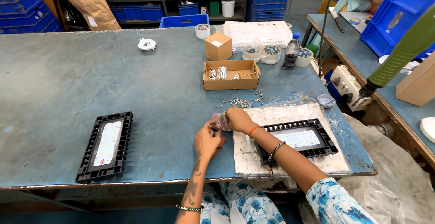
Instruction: The person assembles LED light fixtures by placing small metal components onto the LED board and securing them with a green electric screwdriver. They handle multiple fixtures sequentially, moving completed units aside and retrieving new ones from the table.
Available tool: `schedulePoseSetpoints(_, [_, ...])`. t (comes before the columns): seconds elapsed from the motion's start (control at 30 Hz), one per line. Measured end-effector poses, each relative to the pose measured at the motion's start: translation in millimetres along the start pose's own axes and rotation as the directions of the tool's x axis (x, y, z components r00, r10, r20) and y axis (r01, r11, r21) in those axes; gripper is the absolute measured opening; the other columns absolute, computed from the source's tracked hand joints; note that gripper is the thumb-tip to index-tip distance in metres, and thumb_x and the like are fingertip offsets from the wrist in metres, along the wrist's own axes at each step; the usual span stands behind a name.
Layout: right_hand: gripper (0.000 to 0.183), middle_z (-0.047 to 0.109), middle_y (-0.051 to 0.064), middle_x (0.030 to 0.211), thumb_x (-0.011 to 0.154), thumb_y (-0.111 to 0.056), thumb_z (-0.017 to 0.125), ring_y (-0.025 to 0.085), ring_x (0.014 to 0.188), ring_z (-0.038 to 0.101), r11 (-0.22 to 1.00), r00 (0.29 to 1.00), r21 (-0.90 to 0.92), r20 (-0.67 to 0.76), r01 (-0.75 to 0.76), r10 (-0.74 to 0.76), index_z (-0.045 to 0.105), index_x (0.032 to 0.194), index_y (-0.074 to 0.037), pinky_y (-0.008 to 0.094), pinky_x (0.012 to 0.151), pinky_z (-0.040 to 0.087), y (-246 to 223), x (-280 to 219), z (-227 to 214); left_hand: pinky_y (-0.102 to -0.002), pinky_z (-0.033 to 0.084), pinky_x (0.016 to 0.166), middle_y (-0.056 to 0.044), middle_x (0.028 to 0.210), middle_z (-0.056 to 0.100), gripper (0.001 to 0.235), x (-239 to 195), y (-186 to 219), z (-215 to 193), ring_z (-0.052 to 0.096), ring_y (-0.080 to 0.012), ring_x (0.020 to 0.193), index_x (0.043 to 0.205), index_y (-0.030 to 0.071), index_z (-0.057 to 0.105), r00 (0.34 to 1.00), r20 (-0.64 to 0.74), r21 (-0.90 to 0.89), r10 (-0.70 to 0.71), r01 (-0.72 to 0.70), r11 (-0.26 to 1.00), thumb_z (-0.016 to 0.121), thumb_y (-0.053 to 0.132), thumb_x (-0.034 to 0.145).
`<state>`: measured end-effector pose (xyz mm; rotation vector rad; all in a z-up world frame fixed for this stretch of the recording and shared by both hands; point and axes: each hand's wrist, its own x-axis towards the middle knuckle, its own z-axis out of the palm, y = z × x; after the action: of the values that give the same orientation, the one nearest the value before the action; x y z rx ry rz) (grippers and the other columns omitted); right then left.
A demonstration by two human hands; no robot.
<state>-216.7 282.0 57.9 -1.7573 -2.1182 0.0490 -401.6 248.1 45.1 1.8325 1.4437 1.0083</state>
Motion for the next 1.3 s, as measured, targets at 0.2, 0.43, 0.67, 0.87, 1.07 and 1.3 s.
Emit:
schedulePoseSetpoints(0.2, [0.005, 0.067, 0.025, 0.075, 0.069, -0.004, 0.069, 0.045, 0.074, 0.067, 0.996, 0.991, -0.006, -0.098, 0.086, -0.086, 0.073, 0.073, -0.003, 0.052, 0.073, 0.056, -4.1, 3.4, 8.8, -0.048, 0.054, 0.075, -0.01, 0.083, 0.074, 0.058, 2.8, -8.4, 5.4, 0.071, -0.0343, 0.084, 0.132, 0.024, 0.065, 0.999, 0.015, 0.127, 0.05, -0.052, 0.99, 0.081, 0.028, 0.076])
schedulePoseSetpoints(0.43, [0.004, 0.072, 0.013, 0.115, 0.07, -0.006, 0.071, 0.038, 0.085, 0.068, 0.992, 0.98, 0.027, -0.156, 0.125, -0.12, 0.074, 0.069, -0.004, 0.047, 0.073, 0.056, -20.5, 4.2, -19.3, -0.049, 0.053, 0.075, -0.009, 0.094, 0.075, 0.038, 22.5, -27.4, 17.1, 0.071, -0.0336, 0.087, 0.122, 0.024, 0.072, 0.971, -0.15, 0.273, 0.185, -0.139, 0.952, 0.075, 0.031, 0.085])
schedulePoseSetpoints(0.67, [0.013, 0.069, 0.009, 0.096, 0.079, -0.02, 0.079, 0.032, 0.085, 0.067, 0.987, 0.98, 0.093, -0.162, 0.129, -0.113, 0.081, 0.088, -0.011, 0.044, 0.075, 0.053, -24.7, 4.7, -39.8, -0.05, 0.053, 0.074, -0.009, 0.09, 0.072, 0.029, 30.3, -30.8, 18.8, 0.068, -0.0352, 0.082, 0.118, 0.023, 0.074, 0.941, -0.272, 0.371, 0.201, -0.09, 0.924, 0.069, 0.03, 0.09])
schedulePoseSetpoints(0.87, [0.02, 0.072, 0.009, 0.085, 0.077, -0.022, 0.085, 0.028, 0.073, 0.069, 0.906, 0.996, 0.422, -0.086, 0.022, 0.016, 0.082, 0.094, -0.012, 0.04, 0.069, 0.053, -19.2, 0.4, -57.8, -0.05, 0.053, 0.074, -0.01, 0.091, 0.072, 0.033, 31.2, -27.1, 14.0, 0.068, -0.0352, 0.087, 0.122, 0.022, 0.073, 0.939, -0.33, 0.355, 0.098, 0.027, 0.934, 0.069, 0.027, 0.09])
schedulePoseSetpoints(1.07, [0.017, 0.075, 0.011, 0.076, 0.073, -0.015, 0.084, 0.025, 0.066, 0.071, 0.958, 0.985, 0.267, 0.105, 0.104, -0.136, 0.083, 0.088, -0.008, 0.038, 0.066, 0.055, -3.9, -15.1, -50.0, -0.05, 0.053, 0.074, -0.012, 0.094, 0.074, 0.043, 29.7, -31.2, 11.9, 0.07, -0.0344, 0.09, 0.129, 0.019, 0.065, 0.931, -0.342, 0.23, 0.129, -0.05, 0.972, 0.071, 0.024, 0.087])
schedulePoseSetpoints(1.3, [0.016, 0.074, 0.011, 0.074, 0.081, -0.01, 0.076, 0.022, 0.062, 0.072, 0.961, 0.982, 0.275, 0.182, 0.005, -0.057, 0.081, 0.096, -0.008, 0.036, 0.065, 0.057, -6.4, -9.3, -33.5, -0.05, 0.052, 0.073, -0.013, 0.086, 0.073, 0.044, 26.2, -30.3, 7.3, 0.07, -0.0351, 0.082, 0.132, 0.018, 0.06, 0.939, -0.329, 0.171, 0.098, -0.042, 0.984, 0.07, 0.023, 0.09])
